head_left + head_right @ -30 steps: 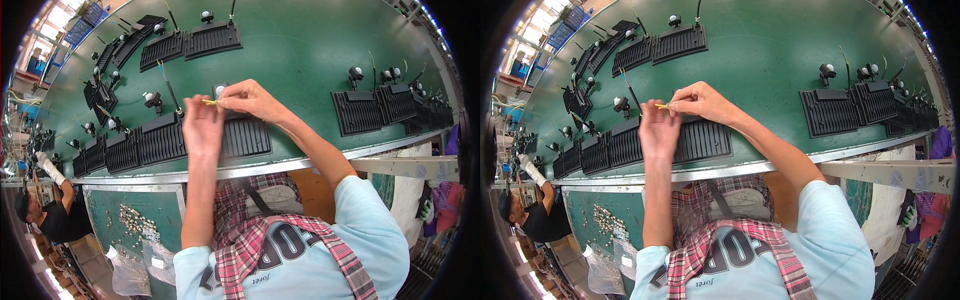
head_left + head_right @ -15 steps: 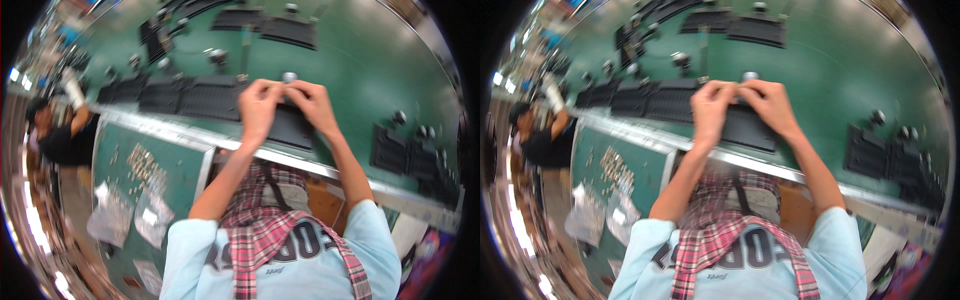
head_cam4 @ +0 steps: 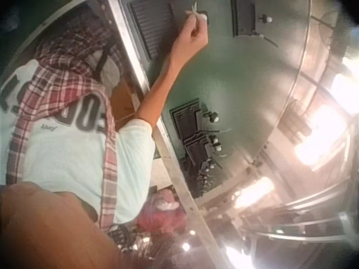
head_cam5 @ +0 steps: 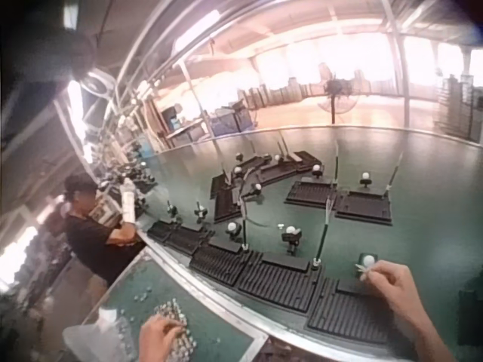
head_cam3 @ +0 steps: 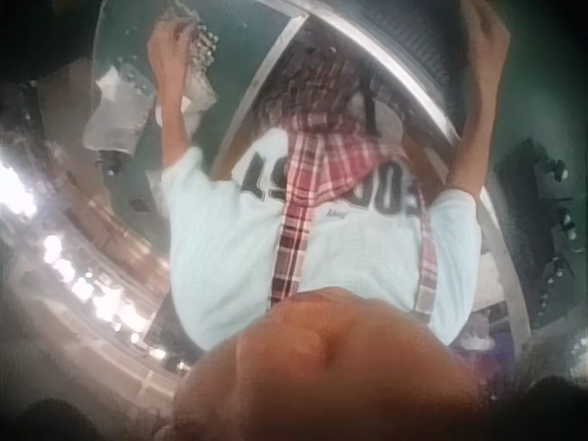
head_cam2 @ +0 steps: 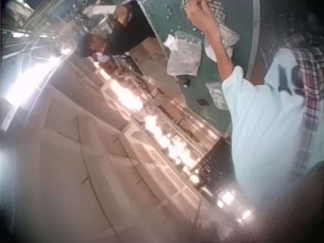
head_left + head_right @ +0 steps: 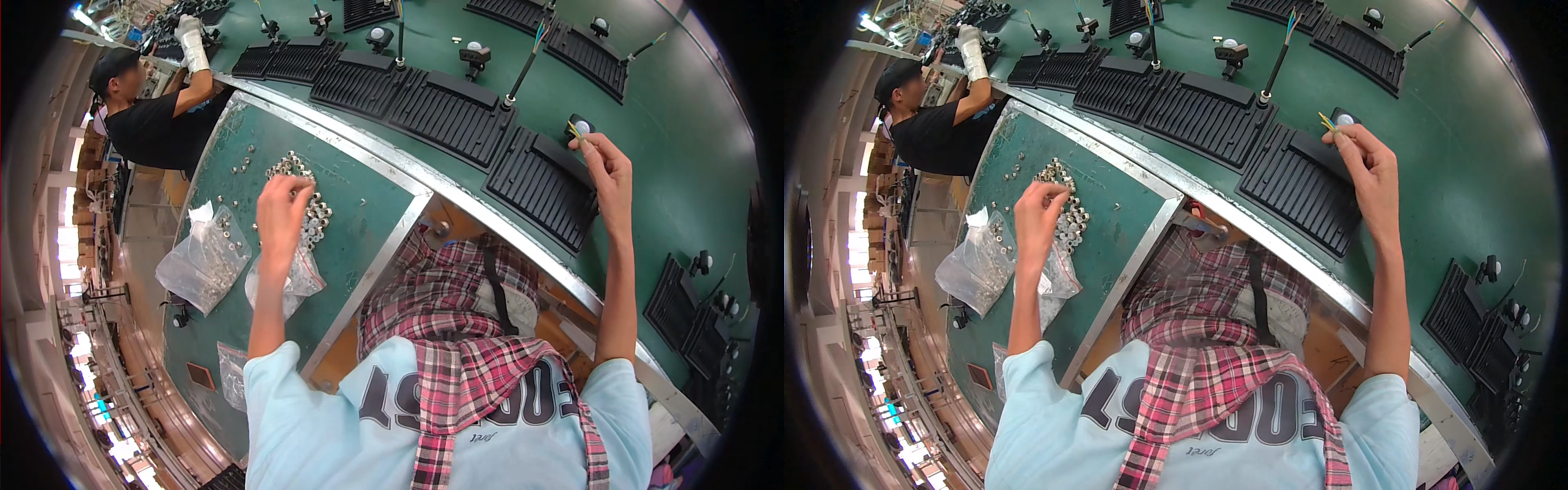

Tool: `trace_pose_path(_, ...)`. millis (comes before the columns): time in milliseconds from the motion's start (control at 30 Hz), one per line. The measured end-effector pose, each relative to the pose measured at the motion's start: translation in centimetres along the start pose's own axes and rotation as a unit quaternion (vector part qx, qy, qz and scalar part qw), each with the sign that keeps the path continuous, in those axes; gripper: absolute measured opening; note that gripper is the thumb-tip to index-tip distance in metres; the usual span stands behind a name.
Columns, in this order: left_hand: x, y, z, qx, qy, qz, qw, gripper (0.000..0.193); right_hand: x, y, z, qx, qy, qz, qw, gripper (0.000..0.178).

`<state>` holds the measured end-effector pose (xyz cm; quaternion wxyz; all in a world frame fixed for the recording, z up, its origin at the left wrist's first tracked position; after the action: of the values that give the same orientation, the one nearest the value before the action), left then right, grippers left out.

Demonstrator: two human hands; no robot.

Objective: The person assembles a floodlight fixture by hand, connecting electrical wires to a light fixture base and securing a motion sensor with a plastic nut.

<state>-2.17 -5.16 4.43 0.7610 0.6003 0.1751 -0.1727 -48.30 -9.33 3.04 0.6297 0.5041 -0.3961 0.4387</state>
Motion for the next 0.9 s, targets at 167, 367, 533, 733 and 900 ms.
trace_pose_path(167, 4.2, 0.2, -2.0, 0.059, -0.001, 0.126, 0.990, 0.011, -0.4, -0.1, 0.0, 0.009, 0.001, -0.001, 1.000, 0.021)
trace_pose_path(367, 5.8, -1.3, -1.4, 0.123, -0.011, 0.190, 0.974, 0.011, -0.1, 0.2, -0.4, 0.000, -0.012, -0.004, 1.000, 0.021)
trace_pose_path(533, 5.5, -1.3, -1.0, 0.155, -0.060, 0.244, 0.955, 0.010, 0.6, 0.2, -0.2, 0.000, 0.029, -0.044, 0.999, 0.020)
trace_pose_path(733, 5.5, -0.3, 1.5, 0.075, 0.081, -0.047, 0.993, 0.008, -0.5, 0.1, 0.0, 0.014, 0.031, -0.035, 0.999, 0.022)
trace_pose_path(900, -6.8, -5.6, 4.2, 0.063, 0.059, -0.377, 0.922, 0.014, 0.4, -0.1, -0.3, 0.032, 0.013, -0.010, 0.999, 0.022)
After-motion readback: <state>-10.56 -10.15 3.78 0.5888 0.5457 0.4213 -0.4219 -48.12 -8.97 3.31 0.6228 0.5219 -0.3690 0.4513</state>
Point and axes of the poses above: each hand's wrist, its own z-axis towards the middle knuckle, its own y-axis out of the back of the hand, x = y × z, the point moved 8 cm from there along z, towards the middle knuckle
